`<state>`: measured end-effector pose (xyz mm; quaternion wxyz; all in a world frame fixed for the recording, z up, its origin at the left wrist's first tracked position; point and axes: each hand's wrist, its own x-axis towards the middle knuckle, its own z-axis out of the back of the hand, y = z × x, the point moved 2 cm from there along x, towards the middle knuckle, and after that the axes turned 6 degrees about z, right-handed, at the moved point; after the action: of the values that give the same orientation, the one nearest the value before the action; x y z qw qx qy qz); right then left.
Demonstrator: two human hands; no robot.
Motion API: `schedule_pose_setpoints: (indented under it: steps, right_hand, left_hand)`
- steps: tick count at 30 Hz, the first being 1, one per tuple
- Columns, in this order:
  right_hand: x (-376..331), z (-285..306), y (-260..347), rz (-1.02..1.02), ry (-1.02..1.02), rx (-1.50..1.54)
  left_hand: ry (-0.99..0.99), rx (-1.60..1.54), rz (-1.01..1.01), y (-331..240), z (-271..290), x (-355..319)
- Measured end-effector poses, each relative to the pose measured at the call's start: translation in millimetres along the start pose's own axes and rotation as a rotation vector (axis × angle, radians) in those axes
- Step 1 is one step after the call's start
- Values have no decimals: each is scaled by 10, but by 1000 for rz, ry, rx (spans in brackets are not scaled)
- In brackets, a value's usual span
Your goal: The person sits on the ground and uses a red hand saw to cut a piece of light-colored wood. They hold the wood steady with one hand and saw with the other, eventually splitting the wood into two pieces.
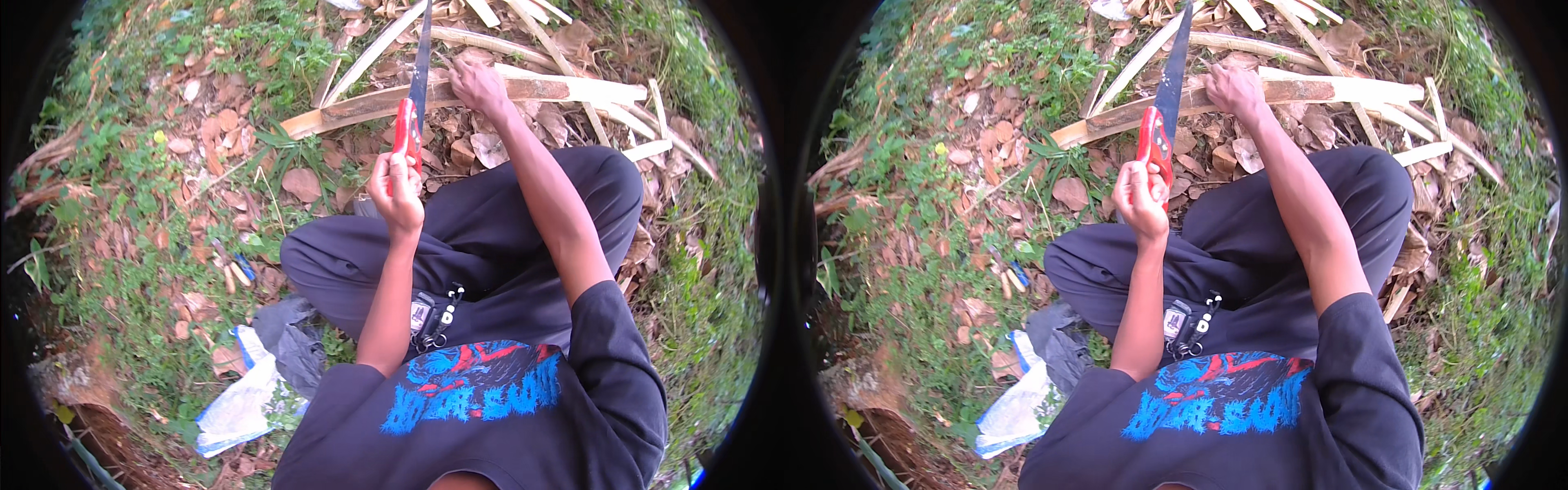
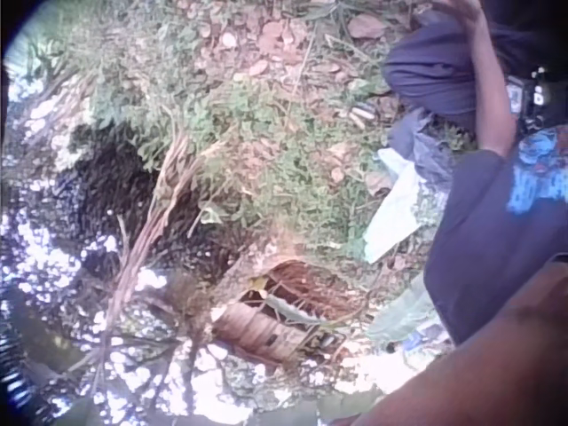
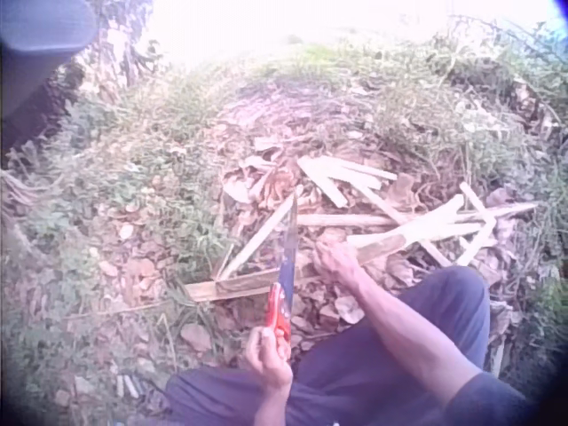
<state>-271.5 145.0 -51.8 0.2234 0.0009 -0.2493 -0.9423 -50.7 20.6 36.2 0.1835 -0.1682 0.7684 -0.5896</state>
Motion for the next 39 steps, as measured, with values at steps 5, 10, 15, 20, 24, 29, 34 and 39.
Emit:
schedule_pose_setpoints:
  steps: [5, 10, 15, 20, 24, 29, 34, 39]
  right_hand:
    - [132, -96, 21, -24, 34, -153]
    - [255, -252, -74, -36, 211, -319]
    - [328, -280, -122, -81, 255, -306]
    - [318, -113, 30, -189, 263, -184]
    - [341, -90, 21, -281, 297, -132]
    - [397, -104, 9, -269, 315, -165]
    - [419, -76, 0, -294, 396, -127]
    - [339, -134, -33, -216, 235, -119]
  left_hand:
    - [-19, 31, 9, 280, 61, 7]
    - [-41, -61, 69, 333, 28, 98]
    - [-34, -77, 53, 428, -27, 192]
    - [-64, -36, 44, 486, -54, 230]
    - [-49, 12, 22, 518, -58, 242]
    - [-44, 88, 22, 533, -111, 149]
    - [-61, 138, 72, 585, -72, -142]
    - [-56, 226, 0, 619, -24, -175]
